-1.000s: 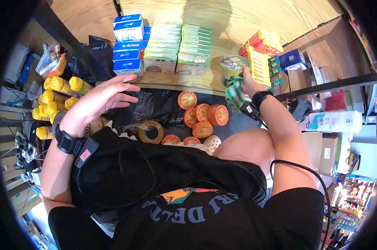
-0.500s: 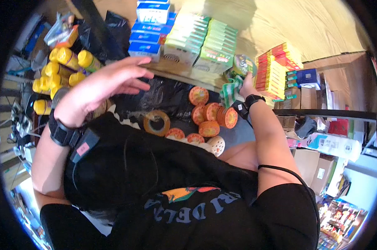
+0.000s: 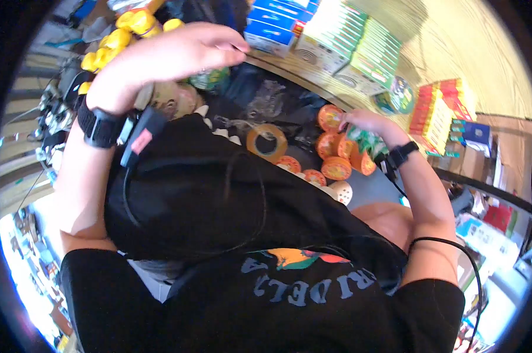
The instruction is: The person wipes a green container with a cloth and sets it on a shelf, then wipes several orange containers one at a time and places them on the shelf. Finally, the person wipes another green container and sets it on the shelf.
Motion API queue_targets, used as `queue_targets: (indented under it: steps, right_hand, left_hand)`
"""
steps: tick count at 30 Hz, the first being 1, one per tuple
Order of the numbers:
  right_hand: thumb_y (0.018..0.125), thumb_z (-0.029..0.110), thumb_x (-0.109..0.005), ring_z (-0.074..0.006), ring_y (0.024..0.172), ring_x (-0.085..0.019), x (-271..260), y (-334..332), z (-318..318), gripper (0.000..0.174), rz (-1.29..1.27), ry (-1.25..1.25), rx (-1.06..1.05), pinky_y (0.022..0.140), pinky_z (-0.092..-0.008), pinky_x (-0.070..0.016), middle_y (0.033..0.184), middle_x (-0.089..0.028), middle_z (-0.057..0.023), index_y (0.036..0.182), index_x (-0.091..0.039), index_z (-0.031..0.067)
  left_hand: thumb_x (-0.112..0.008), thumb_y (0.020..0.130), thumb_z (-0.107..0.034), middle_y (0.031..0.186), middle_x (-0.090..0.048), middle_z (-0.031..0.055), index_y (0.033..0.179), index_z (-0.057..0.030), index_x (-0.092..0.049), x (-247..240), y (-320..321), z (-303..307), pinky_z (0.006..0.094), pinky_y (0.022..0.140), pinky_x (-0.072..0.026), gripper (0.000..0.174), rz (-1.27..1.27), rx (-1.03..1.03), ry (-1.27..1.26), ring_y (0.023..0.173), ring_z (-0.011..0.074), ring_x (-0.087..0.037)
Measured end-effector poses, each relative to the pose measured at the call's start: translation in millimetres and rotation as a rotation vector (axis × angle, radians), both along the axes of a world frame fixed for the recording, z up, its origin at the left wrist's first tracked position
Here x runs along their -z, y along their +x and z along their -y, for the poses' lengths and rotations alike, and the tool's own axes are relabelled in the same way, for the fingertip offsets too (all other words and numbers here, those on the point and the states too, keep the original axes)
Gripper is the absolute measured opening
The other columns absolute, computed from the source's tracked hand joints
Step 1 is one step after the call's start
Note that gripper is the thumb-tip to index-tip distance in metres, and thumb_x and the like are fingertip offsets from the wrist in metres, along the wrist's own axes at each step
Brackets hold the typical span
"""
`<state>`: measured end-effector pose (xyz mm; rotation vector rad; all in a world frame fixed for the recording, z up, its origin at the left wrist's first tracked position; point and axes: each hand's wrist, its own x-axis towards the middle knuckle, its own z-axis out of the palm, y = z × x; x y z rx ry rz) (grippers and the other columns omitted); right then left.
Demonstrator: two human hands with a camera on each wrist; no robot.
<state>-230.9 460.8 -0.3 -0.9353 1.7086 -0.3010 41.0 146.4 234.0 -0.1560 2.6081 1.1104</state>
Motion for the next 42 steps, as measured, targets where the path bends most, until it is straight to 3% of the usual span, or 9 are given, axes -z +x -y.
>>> queue_targets:
  steps: [4,10,16,21,24,28,31,34,42]
  right_hand:
    - [0.092,0.036,-0.05,-0.0218,0.082,-0.06,-93,78,62,0.036,-0.067,-0.03,-0.124,0.078,-0.0337,-0.0479,0.088,-0.066,-0.0107,0.105,-0.062,0.0045]
    - [0.093,0.025,-0.049,-0.0163,0.071,-0.061,-172,119,46,0.028,-0.128,-0.249,-0.121,0.068,-0.0294,-0.0483,0.082,-0.063,-0.0081,0.106,-0.058,0.0026]
    - [0.091,0.025,-0.053,-0.0212,0.068,-0.061,-227,133,42,0.028,-0.169,-0.179,0.059,0.064,-0.0329,-0.0477,0.078,-0.061,-0.0102,0.111,-0.057,0.005]
    - [0.089,0.022,-0.055,-0.018,0.061,-0.056,-255,134,30,0.026,-0.335,-0.498,0.165,0.058,-0.0309,-0.0441,0.069,-0.058,-0.0084,0.11,-0.058,0.0066]
    - [0.089,0.021,-0.055,-0.0174,0.06,-0.055,-263,140,14,0.025,-0.312,-0.532,0.266,0.057,-0.0303,-0.0431,0.069,-0.058,-0.0079,0.11,-0.058,0.0064]
    - [0.088,0.021,-0.056,-0.0188,0.059,-0.054,-250,132,4,0.024,-0.284,-0.504,0.213,0.056,-0.0306,-0.0419,0.067,-0.057,-0.0074,0.106,-0.059,0.0056]
    - [0.088,0.022,-0.056,-0.0242,0.061,-0.058,-243,124,0,0.024,-0.336,-0.465,0.208,0.057,-0.0338,-0.0437,0.068,-0.06,-0.0096,0.104,-0.059,0.0048]
    - [0.087,0.023,-0.056,-0.0277,0.064,-0.059,-234,117,-5,0.024,-0.362,-0.467,0.18,0.058,-0.0362,-0.0447,0.069,-0.062,-0.0113,0.103,-0.059,0.0043]
    - [0.088,0.021,-0.055,-0.0219,0.063,-0.056,-233,106,-5,0.024,-0.349,-0.439,0.208,0.059,-0.0333,-0.0436,0.071,-0.058,-0.009,0.106,-0.059,0.0056]
  left_hand:
    - [-0.052,0.09,-0.032,0.097,-0.062,0.004,0.113,-0.0038,-0.059,5,55,88,0.0279,0.08,-0.0449,0.038,0.018,-0.343,-0.232,0.091,0.0131,-0.057]
    - [-0.048,0.094,-0.043,0.097,-0.062,-0.0007,0.116,-0.0071,-0.058,30,135,85,0.0221,0.081,-0.043,0.044,-0.044,-0.641,0.449,0.09,0.0079,-0.056]
    - [-0.055,0.092,-0.033,0.096,-0.058,-0.0009,0.114,-0.0045,-0.056,-9,49,76,0.0227,0.079,-0.0435,0.036,0.028,-0.224,0.106,0.09,0.008,-0.055]
    - [-0.056,0.085,-0.033,0.07,-0.059,0.0029,0.086,-0.0009,-0.062,99,-53,59,0.0271,0.057,-0.0469,0.033,0.327,0.138,-0.221,0.061,0.0125,-0.056]
    - [-0.055,0.086,-0.034,0.073,-0.061,0.0059,0.085,0.0008,-0.062,176,-79,54,0.0299,0.052,-0.0453,0.035,0.623,-0.231,-0.302,0.059,0.015,-0.055]
    - [-0.057,0.081,-0.039,0.095,-0.064,0.0223,0.09,0.0051,-0.064,306,-85,76,0.0441,0.072,-0.0497,0.045,0.156,-0.798,0.084,0.088,0.0343,-0.063]
    - [-0.058,0.078,-0.041,0.097,-0.062,0.0273,0.091,0.0046,-0.064,409,-49,100,0.0414,0.085,-0.0475,0.048,0.009,-0.986,-0.233,0.093,0.0353,-0.062]
    - [-0.066,0.077,-0.035,0.115,-0.053,0.0268,0.121,0.0037,-0.047,339,-32,30,0.0417,0.094,-0.0434,0.062,0.096,-1.491,-0.533,0.108,0.0342,-0.055]
    - [-0.062,0.083,-0.036,0.117,-0.054,0.0194,0.119,0.0029,-0.045,332,-40,20,0.0435,0.089,-0.0478,0.056,0.218,-1.887,-0.285,0.107,0.0341,-0.056]
